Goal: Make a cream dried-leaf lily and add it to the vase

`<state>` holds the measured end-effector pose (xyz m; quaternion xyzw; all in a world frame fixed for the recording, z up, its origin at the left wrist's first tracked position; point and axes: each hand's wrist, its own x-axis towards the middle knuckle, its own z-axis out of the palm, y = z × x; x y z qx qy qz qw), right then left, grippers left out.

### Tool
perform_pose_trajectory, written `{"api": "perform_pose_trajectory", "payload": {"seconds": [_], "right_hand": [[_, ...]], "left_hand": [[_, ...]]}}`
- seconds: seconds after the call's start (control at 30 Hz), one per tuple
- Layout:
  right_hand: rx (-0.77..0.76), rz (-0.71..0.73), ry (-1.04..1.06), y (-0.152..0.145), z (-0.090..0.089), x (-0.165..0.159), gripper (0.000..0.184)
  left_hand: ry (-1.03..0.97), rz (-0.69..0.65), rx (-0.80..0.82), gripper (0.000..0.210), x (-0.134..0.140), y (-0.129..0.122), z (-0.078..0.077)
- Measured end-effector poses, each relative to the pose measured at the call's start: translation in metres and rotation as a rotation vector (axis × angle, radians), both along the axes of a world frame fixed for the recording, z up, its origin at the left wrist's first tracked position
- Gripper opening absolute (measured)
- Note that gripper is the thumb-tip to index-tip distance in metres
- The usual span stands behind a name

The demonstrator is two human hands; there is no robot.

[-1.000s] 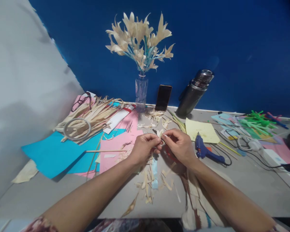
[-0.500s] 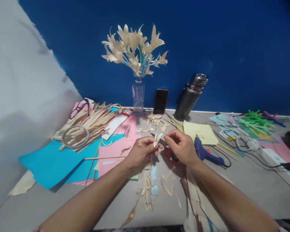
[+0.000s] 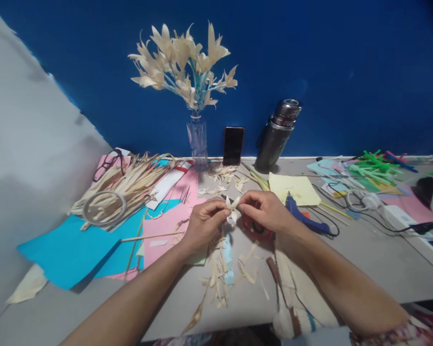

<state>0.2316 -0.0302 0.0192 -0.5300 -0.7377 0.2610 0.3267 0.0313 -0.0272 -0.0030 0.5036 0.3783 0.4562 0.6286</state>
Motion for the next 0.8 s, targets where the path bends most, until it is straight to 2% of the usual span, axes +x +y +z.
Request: {"api": "perform_pose_trajectory", "payload": {"seconds": [0.1,0.2,0.33,0.47,0.57,0.7,0.8], "right_hand": [[0.091,-0.087,-0.261,0.009,-0.005,0.009,0.012],[0.099,-0.05,-0.46,0.015,-0.013,0.013,0.015],[0.099,0.053,-0.54,0.013,-0.024,0.007,0.015],[0.137,0.082,-0.551,0.01,-0.03,-0.001,0.015],[0.164,0.111,-0.448,0.009,-0.028,-0.003,0.011],[0.273,0.108,-0.078,0.003,-0.02,-0.007,0.006],[0.428,0.0,0.041,-0.004,-0.015,-0.013,0.008]], "left_hand": [[-0.07,0.015,-0.142,0.015,0.003,0.001,-0.003],[-0.169,0.047,-0.199,0.02,0.004,0.006,-0.005],[-0.244,0.062,-0.169,0.023,0.004,0.012,-0.008],[-0.165,0.037,-0.125,0.017,0.003,0.01,-0.009],[-0.007,0.066,0.044,0.013,0.0,0.007,-0.008],[0.179,0.131,0.346,0.013,-0.002,0.007,-0.005],[0.163,0.133,0.283,0.011,0.0,0.005,-0.004]]}}
